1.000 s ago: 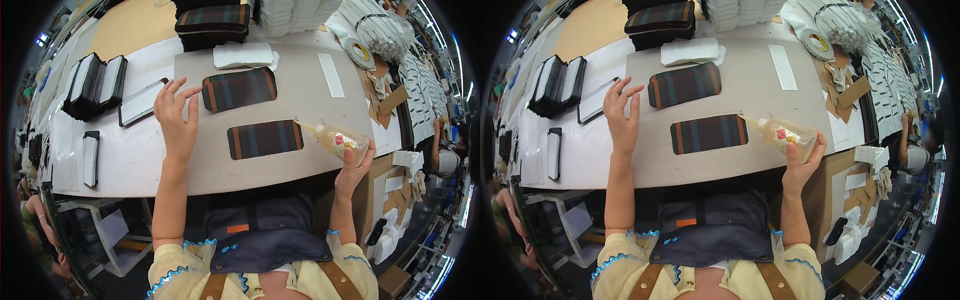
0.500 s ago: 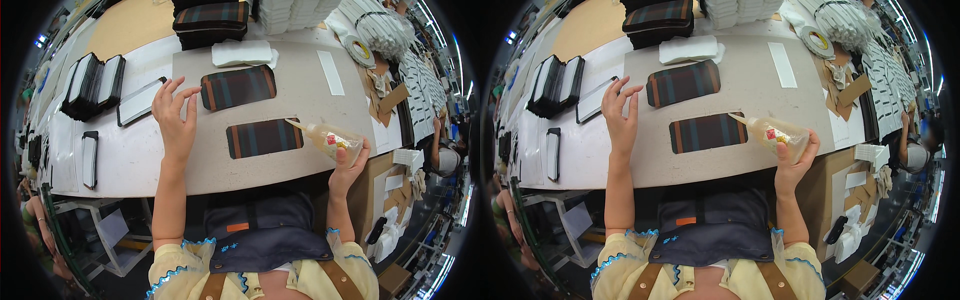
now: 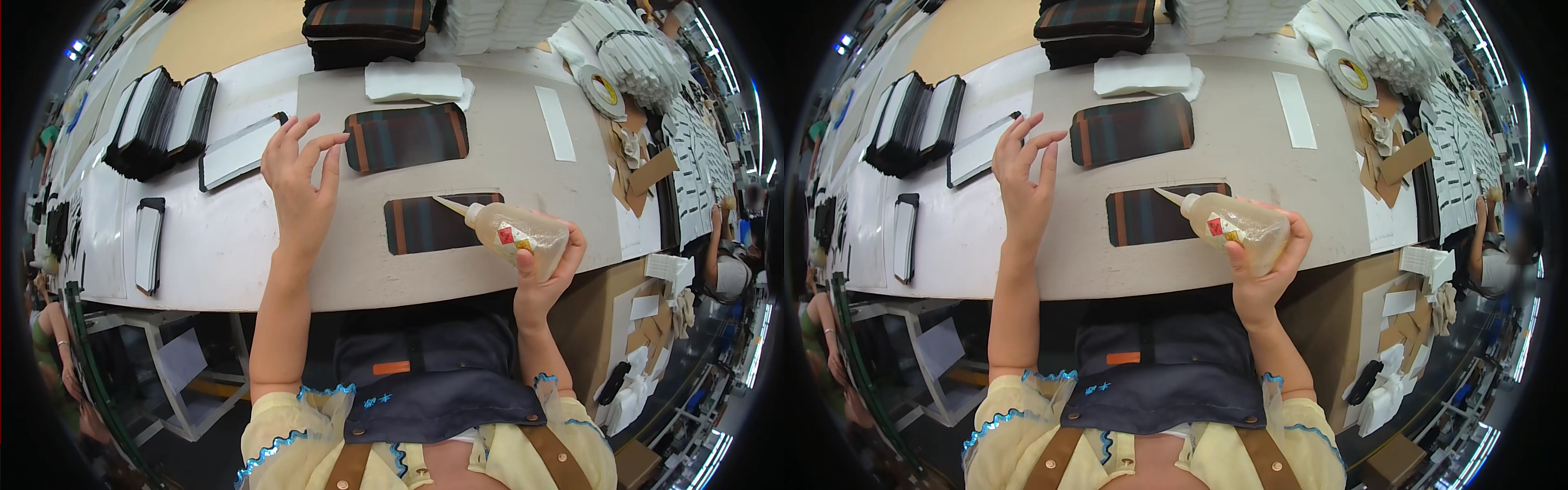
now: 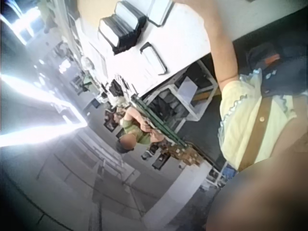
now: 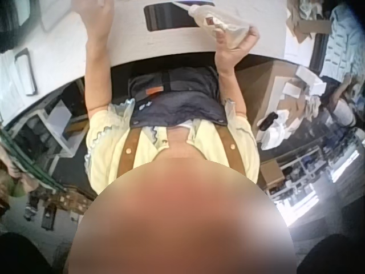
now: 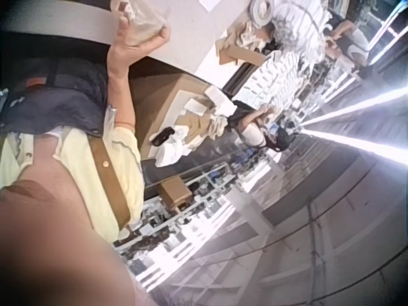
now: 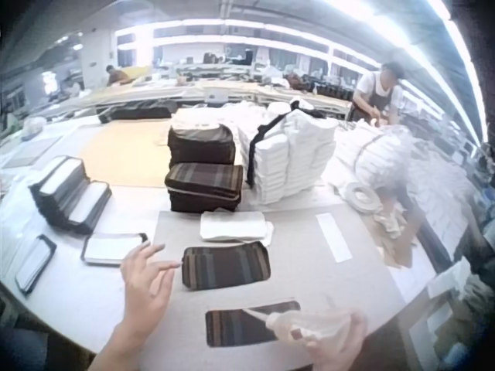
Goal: Applying adhesive and attaching lining material to phone case components in a workshop setting.
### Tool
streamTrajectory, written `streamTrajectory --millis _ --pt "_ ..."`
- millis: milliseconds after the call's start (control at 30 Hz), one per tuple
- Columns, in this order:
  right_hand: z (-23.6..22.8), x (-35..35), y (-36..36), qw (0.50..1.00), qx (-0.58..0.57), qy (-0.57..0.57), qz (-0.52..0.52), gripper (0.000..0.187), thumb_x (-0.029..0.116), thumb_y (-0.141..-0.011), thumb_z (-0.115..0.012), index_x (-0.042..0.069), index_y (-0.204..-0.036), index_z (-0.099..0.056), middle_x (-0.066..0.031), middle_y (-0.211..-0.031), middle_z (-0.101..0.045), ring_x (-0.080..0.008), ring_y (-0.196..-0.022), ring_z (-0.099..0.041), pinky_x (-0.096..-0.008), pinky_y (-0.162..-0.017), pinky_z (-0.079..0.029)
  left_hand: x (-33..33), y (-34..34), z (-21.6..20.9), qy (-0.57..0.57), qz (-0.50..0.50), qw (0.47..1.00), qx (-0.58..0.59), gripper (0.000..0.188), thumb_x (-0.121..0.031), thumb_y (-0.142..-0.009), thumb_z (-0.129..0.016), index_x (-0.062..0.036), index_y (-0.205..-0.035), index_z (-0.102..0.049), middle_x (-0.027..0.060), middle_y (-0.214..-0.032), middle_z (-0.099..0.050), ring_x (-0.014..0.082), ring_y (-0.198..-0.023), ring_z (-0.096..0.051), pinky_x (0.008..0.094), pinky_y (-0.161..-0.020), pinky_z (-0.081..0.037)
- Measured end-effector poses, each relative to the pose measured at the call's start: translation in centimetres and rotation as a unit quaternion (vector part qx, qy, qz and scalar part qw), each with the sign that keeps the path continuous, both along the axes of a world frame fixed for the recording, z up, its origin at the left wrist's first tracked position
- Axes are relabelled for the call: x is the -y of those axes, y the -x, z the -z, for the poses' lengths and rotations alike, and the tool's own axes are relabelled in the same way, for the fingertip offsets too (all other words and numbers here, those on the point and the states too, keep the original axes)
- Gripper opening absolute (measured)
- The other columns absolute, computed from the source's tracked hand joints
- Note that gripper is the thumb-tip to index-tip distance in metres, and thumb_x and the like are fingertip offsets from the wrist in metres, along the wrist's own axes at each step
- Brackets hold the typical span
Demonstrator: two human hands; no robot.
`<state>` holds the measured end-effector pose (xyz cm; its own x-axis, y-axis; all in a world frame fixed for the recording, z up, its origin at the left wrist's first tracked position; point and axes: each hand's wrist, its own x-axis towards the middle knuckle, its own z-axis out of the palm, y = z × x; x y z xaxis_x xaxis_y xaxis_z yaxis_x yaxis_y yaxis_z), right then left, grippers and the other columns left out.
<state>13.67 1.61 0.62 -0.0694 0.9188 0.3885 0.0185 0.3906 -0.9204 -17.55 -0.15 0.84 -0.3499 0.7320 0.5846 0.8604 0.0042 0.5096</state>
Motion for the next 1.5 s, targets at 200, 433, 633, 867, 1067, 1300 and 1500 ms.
streamTrajectory --millis 200,433,633,867,1067,1300,1500 --pt "0.0 0.0 2.5 0.997 -0.028 -0.011 -0.071 0.07 0.022 -0.09 -0.084 0.003 -0.137 -0.035 -0.0178 -0.133 -0.053 -0.0335 -0.129 -0.059 -0.0441 -0.11 -0.05 0.1 0.0 -0.2 -0.004 -0.01 1.0 -0.01 0.017 -0.017 -0.1 -0.064 -0.0144 -0.109 -0.078 0.0068 -0.139 -0.064 0.0298 -0.142 -0.045 0.0463 -0.118 -0.027" --pt "-1.7 -2.3 3.7 0.988 -0.045 -0.001 -0.148 0.077 0.025 -0.088 -0.086 0.003 -0.142 -0.036 -0.017 -0.134 -0.055 -0.032 -0.128 -0.06 -0.0433 -0.109 -0.05 0.2 0.1 -0.4 -0.004 -0.01 1.0 0.003 0.017 -0.016 -0.099 -0.065 -0.0146 -0.108 -0.078 0.007 -0.139 -0.064 0.0304 -0.142 -0.044 0.046 -0.118 -0.027" --pt "-3.1 -8.0 3.4 0.974 -0.002 0.108 -0.197 0.074 0.028 -0.088 -0.085 0.006 -0.149 -0.049 -0.0108 -0.13 -0.061 -0.0186 -0.119 -0.063 -0.0334 -0.102 -0.052 0.2 0.3 -0.1 -0.006 -0.01 1.0 -0.001 0.017 -0.015 -0.099 -0.064 -0.0149 -0.108 -0.078 0.0066 -0.138 -0.064 0.0302 -0.142 -0.043 0.046 -0.118 -0.027" --pt "-3.3 -9.1 4.4 0.974 0.014 0.107 -0.198 0.072 0.03 -0.087 -0.086 0.008 -0.146 -0.054 -0.0069 -0.126 -0.062 -0.0166 -0.112 -0.064 -0.0318 -0.1 -0.053 0.3 0.3 -0.2 -0.006 -0.016 1.0 0.001 0.016 -0.016 -0.1 -0.064 -0.0156 -0.108 -0.079 0.0059 -0.137 -0.064 0.0299 -0.142 -0.044 0.0466 -0.117 -0.027" --pt "-3.7 -9.0 4.2 0.976 0.04 0.087 -0.196 0.071 0.031 -0.086 -0.087 0.009 -0.145 -0.055 -0.0059 -0.124 -0.062 -0.0145 -0.111 -0.063 -0.0296 -0.097 -0.053 0.2 0.3 0.0 -0.004 -0.017 1.0 -0.019 0.016 -0.016 -0.1 -0.065 -0.0156 -0.108 -0.078 0.0056 -0.137 -0.064 0.0298 -0.141 -0.045 0.0466 -0.117 -0.027" --pt "-3.9 -7.6 2.8 0.963 0.068 0.117 -0.234 0.069 0.029 -0.085 -0.087 0.008 -0.144 -0.057 -0.005 -0.122 -0.063 -0.0133 -0.11 -0.062 -0.0291 -0.096 -0.053 0.2 0.4 0.1 -0.002 -0.011 1.0 -0.014 0.016 -0.016 -0.099 -0.066 -0.0148 -0.108 -0.078 0.0069 -0.137 -0.064 0.0311 -0.141 -0.044 0.0475 -0.117 -0.027" --pt "-2.2 -7.8 -0.1 0.953 -0.005 0.166 -0.255 0.076 0.04 -0.091 -0.08 0.004 -0.15 -0.048 -0.0069 -0.133 -0.059 -0.0164 -0.122 -0.059 -0.0338 -0.104 -0.051 0.0 0.3 0.0 0.001 -0.005 1.0 -0.017 0.016 -0.016 -0.099 -0.065 -0.015 -0.108 -0.078 0.0073 -0.137 -0.064 0.0312 -0.141 -0.045 0.0476 -0.117 -0.027"
